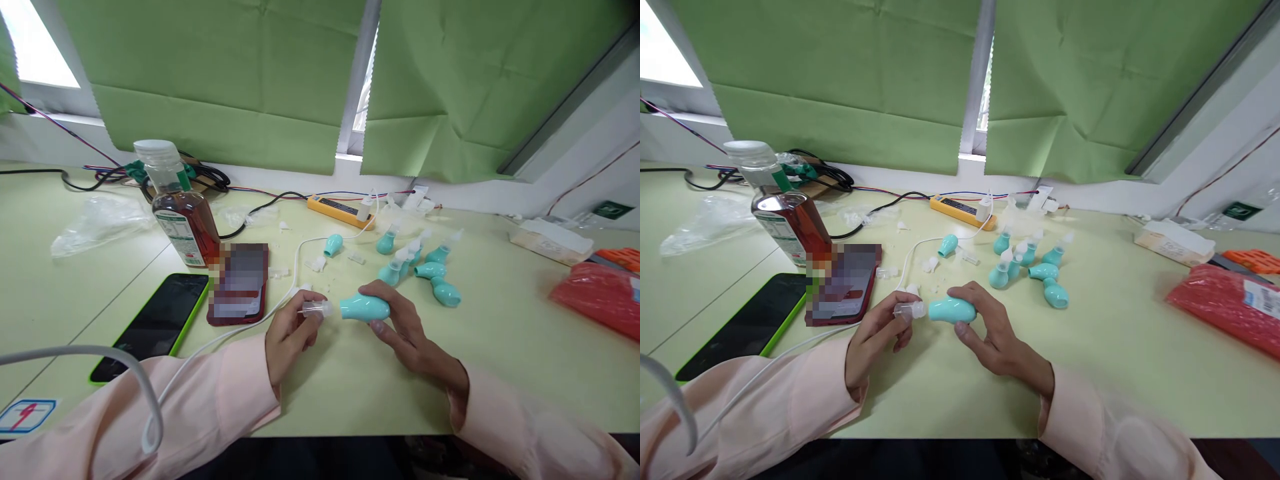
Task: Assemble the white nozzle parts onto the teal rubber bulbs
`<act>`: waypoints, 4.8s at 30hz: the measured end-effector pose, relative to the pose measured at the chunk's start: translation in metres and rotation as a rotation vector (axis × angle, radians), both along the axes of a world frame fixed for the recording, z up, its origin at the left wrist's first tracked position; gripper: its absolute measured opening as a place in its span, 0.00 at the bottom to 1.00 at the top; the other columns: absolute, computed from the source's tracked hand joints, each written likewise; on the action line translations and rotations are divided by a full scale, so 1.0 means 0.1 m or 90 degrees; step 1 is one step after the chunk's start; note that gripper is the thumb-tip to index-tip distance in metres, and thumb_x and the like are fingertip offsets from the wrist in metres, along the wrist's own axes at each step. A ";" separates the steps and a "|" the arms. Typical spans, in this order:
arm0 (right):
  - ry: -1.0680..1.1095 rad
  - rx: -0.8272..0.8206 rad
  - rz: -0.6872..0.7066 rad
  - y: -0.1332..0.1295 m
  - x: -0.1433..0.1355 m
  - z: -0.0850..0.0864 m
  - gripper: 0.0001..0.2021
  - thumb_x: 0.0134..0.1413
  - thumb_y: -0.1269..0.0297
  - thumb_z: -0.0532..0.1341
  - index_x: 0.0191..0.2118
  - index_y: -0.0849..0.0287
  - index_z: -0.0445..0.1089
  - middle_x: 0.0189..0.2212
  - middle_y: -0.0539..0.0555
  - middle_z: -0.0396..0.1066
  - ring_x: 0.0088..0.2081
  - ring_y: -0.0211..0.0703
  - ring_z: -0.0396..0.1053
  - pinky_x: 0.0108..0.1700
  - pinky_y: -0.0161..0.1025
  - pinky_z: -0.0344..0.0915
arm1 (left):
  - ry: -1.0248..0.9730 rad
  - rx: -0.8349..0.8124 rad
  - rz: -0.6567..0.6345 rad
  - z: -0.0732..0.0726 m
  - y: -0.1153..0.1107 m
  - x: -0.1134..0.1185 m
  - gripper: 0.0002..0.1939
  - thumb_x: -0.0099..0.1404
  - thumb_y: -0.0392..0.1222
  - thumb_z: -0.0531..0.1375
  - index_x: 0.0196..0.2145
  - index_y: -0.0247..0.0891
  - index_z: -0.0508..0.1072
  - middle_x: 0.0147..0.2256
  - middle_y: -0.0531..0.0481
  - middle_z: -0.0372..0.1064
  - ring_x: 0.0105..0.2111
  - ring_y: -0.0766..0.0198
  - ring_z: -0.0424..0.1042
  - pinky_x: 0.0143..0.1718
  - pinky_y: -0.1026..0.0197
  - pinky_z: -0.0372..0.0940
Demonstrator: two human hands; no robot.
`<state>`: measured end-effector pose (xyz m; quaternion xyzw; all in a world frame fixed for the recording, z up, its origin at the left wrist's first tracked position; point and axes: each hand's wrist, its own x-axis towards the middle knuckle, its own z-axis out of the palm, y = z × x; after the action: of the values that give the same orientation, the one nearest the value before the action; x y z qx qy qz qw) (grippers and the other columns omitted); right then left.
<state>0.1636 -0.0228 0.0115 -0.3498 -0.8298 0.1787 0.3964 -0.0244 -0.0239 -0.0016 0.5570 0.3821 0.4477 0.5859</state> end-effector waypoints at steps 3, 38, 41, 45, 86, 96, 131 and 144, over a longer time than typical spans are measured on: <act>-0.049 -0.023 -0.017 0.00 0.03 0.03 0.14 0.52 0.66 0.49 0.46 0.56 0.53 0.37 0.54 0.59 0.36 0.41 0.60 0.37 0.39 0.60 | -0.011 0.006 -0.013 0.01 0.00 0.00 0.10 0.56 0.43 0.54 0.34 0.34 0.63 0.17 0.58 0.51 0.17 0.73 0.52 0.17 0.68 0.48; -0.067 -0.085 0.070 0.02 0.05 -0.16 0.16 0.48 0.68 0.55 0.43 0.54 0.50 0.34 0.52 0.59 0.32 0.38 0.59 0.34 0.36 0.58 | -0.113 -0.153 -0.088 0.02 0.12 -0.02 0.13 0.44 0.33 0.64 0.25 0.32 0.63 0.20 0.50 0.70 0.20 0.62 0.71 0.22 0.63 0.64; -0.080 -0.048 0.094 0.03 0.05 -0.16 0.16 0.48 0.68 0.55 0.43 0.54 0.51 0.32 0.50 0.59 0.30 0.36 0.59 0.32 0.34 0.58 | -0.102 -0.150 -0.090 0.02 0.11 -0.02 0.13 0.43 0.33 0.65 0.25 0.32 0.63 0.19 0.50 0.70 0.19 0.62 0.70 0.21 0.64 0.64; -0.090 -0.085 0.051 0.02 0.04 -0.15 0.11 0.50 0.64 0.54 0.40 0.55 0.54 0.30 0.50 0.60 0.27 0.35 0.58 0.29 0.33 0.57 | -0.087 -0.140 -0.082 0.01 0.09 -0.02 0.15 0.41 0.34 0.66 0.24 0.32 0.63 0.19 0.50 0.70 0.19 0.62 0.71 0.22 0.62 0.65; 0.109 -0.947 0.120 0.14 -0.04 -0.03 0.16 0.51 0.49 0.46 0.28 0.58 0.54 0.12 0.42 0.53 0.09 0.24 0.37 0.08 0.23 0.34 | 0.232 0.469 -0.041 -0.12 -0.02 -0.05 0.09 0.57 0.36 0.53 0.29 0.38 0.73 0.27 0.43 0.69 0.24 0.65 0.66 0.25 0.65 0.58; 0.116 -0.576 0.149 0.20 -0.10 -0.10 0.25 0.52 0.44 0.37 0.39 0.60 0.55 0.25 0.53 0.66 0.18 0.32 0.58 0.20 0.31 0.57 | 0.044 0.234 0.051 0.04 0.01 -0.08 0.05 0.51 0.37 0.59 0.27 0.34 0.68 0.25 0.49 0.63 0.28 0.64 0.63 0.30 0.63 0.59; 0.146 -0.292 0.100 0.24 0.04 0.06 0.11 0.47 0.71 0.58 0.39 0.57 0.69 0.28 0.52 0.70 0.25 0.33 0.64 0.29 0.35 0.64 | 0.199 0.148 0.100 0.01 0.04 -0.03 0.10 0.48 0.42 0.61 0.28 0.33 0.72 0.28 0.49 0.69 0.29 0.64 0.66 0.30 0.66 0.60; 0.095 -0.443 0.175 0.25 0.11 0.11 0.12 0.40 0.73 0.62 0.35 0.59 0.72 0.24 0.51 0.69 0.27 0.33 0.64 0.28 0.32 0.61 | 0.247 0.181 0.007 -0.06 0.04 -0.03 0.14 0.49 0.44 0.60 0.29 0.29 0.74 0.21 0.47 0.69 0.19 0.68 0.61 0.18 0.67 0.55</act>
<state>0.1742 0.0018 0.0221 -0.3348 -0.7276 0.5261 0.2860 -0.0275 -0.0203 -0.0073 0.7070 0.4238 0.3851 0.4149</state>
